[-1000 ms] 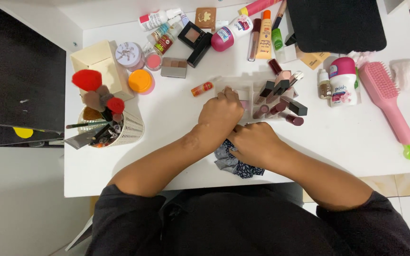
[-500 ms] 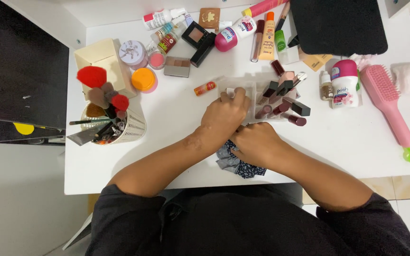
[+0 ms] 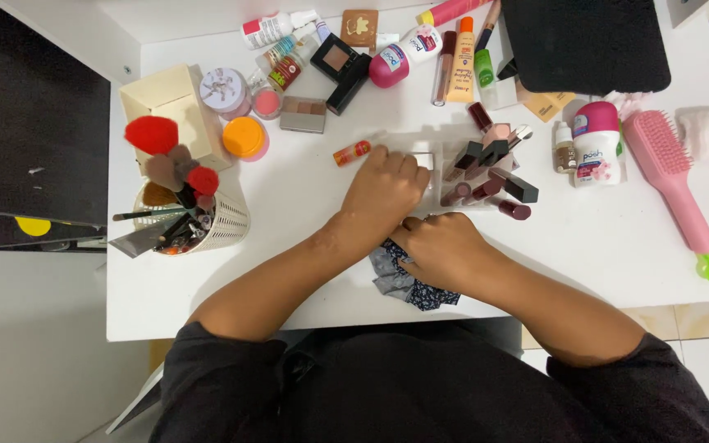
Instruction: Wiping down various makeup products with a cloth and organizing them on a vanity.
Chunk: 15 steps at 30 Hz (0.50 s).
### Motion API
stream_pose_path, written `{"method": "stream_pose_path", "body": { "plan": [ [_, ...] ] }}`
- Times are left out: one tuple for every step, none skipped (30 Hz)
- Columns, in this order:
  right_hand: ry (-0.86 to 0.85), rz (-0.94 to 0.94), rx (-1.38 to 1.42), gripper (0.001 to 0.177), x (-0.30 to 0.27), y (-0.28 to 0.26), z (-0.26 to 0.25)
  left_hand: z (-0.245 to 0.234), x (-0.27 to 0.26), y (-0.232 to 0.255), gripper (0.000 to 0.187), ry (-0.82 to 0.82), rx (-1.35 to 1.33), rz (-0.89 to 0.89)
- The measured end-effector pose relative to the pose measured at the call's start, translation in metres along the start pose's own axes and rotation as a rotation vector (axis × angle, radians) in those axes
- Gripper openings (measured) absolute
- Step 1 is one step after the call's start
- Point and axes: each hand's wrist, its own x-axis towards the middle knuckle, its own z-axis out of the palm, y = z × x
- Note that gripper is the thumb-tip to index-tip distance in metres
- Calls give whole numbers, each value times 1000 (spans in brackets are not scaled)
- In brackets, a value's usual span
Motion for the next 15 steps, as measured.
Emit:
{"method": "stream_pose_path", "body": {
  "plan": [
    [-1, 1, 1, 42, 1, -1, -3, 2, -1, -3, 14, -1, -1, 0],
    [-62, 29, -1, 47, 2, -3, -6, 5, -2, -5, 17, 0, -21, -26],
    [-123, 57, -3, 53, 3, -5, -9, 7, -4, -7, 20, 0, -41, -52],
    [-124, 56, -3, 53, 3, -4, -8, 5, -4, -7, 20, 0, -41, -53],
    [-120, 53, 0, 53, 3, -3, -7, 3, -4, -8, 23, -64, -11, -43],
    [-115, 50, 2, 54, 3, -2, -6, 0, -3, -8, 26, -127, 19, -33],
    [-115, 49, 1, 54, 3, -2, -6, 3, -4, -8, 26, -126, 19, -33],
    [-98, 42, 4, 54, 2, -2, -5, 6, -5, -8, 34, -74, 13, -45],
    [-82, 34, 7, 55, 2, -3, -5, 8, -6, -8, 42, -21, 8, -57],
    [-83, 33, 7, 55, 3, -3, -6, 11, -6, -7, 42, -21, 7, -58],
    [-84, 37, 5, 56, 3, -4, -7, 13, -6, -6, 47, -39, -20, -73],
    [-86, 41, 4, 57, 4, -4, -8, 15, -6, -6, 53, -56, -47, -89],
    [-87, 39, 4, 57, 4, -4, -8, 15, -5, -6, 53, -57, -47, -91],
    [-73, 35, 14, 56, 4, -4, -7, 14, -5, -6, 53, -76, -53, -101],
    [-60, 31, 24, 55, 4, -4, -6, 14, -5, -5, 54, -96, -59, -112]
  ]
}}
